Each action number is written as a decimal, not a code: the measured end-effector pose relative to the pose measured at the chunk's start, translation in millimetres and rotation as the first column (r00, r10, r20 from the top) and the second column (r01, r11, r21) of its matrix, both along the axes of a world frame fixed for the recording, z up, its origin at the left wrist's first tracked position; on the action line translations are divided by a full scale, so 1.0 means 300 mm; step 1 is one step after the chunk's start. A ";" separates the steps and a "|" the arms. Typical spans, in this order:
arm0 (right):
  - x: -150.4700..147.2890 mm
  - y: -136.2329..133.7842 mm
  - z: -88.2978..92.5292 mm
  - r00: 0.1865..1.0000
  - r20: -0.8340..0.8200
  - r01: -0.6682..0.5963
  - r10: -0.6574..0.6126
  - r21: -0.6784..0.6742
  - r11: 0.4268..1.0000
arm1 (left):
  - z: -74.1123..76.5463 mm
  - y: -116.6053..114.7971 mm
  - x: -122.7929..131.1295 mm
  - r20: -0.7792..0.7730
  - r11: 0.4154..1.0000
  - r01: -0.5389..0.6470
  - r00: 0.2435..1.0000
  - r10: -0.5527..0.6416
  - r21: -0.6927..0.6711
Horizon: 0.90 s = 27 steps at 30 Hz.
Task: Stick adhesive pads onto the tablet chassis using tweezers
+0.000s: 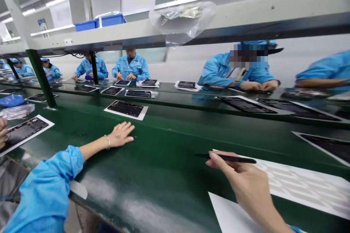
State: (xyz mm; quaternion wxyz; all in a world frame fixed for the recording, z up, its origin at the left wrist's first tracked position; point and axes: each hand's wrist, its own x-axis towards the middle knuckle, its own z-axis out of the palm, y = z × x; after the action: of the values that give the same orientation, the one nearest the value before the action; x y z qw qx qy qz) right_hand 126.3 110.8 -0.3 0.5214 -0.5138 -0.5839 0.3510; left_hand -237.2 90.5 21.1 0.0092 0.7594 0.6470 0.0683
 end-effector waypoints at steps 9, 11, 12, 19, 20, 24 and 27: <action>0.012 -0.064 0.036 0.982 0.189 -0.052 0.021 0.160 0.986 | -0.083 -0.254 0.292 0.020 0.910 0.394 0.919 -0.394 -0.130; 0.014 -0.067 0.057 0.974 0.206 -0.136 0.098 0.182 0.974 | -0.078 -0.253 0.294 0.014 0.914 0.386 0.922 -0.388 -0.121; 0.015 -0.059 0.074 0.967 0.223 -0.169 0.122 0.202 0.965 | -0.075 -0.253 0.290 0.006 0.916 0.387 0.921 -0.388 -0.111; 0.251 0.336 0.331 0.749 0.603 0.075 -0.275 0.335 0.939 | -0.052 -0.226 0.249 -0.156 0.901 0.431 0.894 -0.419 0.054; 0.328 0.408 0.357 0.704 0.622 0.160 -0.342 0.331 0.930 | -0.052 -0.216 0.245 -0.180 0.888 0.449 0.886 -0.428 0.099; 0.589 0.600 0.330 0.491 0.749 0.406 -0.444 0.254 0.878 | -0.060 -0.196 0.254 -0.280 0.808 0.511 0.854 -0.439 0.292; 0.679 0.681 0.208 0.381 0.850 0.453 -0.364 0.172 0.875 | -0.069 -0.189 0.269 -0.341 0.735 0.523 0.849 -0.403 0.432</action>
State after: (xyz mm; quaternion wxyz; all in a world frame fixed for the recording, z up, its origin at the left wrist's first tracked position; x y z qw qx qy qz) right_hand 330.0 315.0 62.1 0.2050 -0.7683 -0.6026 -0.0674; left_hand -156.3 33.7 0.4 -0.2480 0.8742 0.3910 0.1463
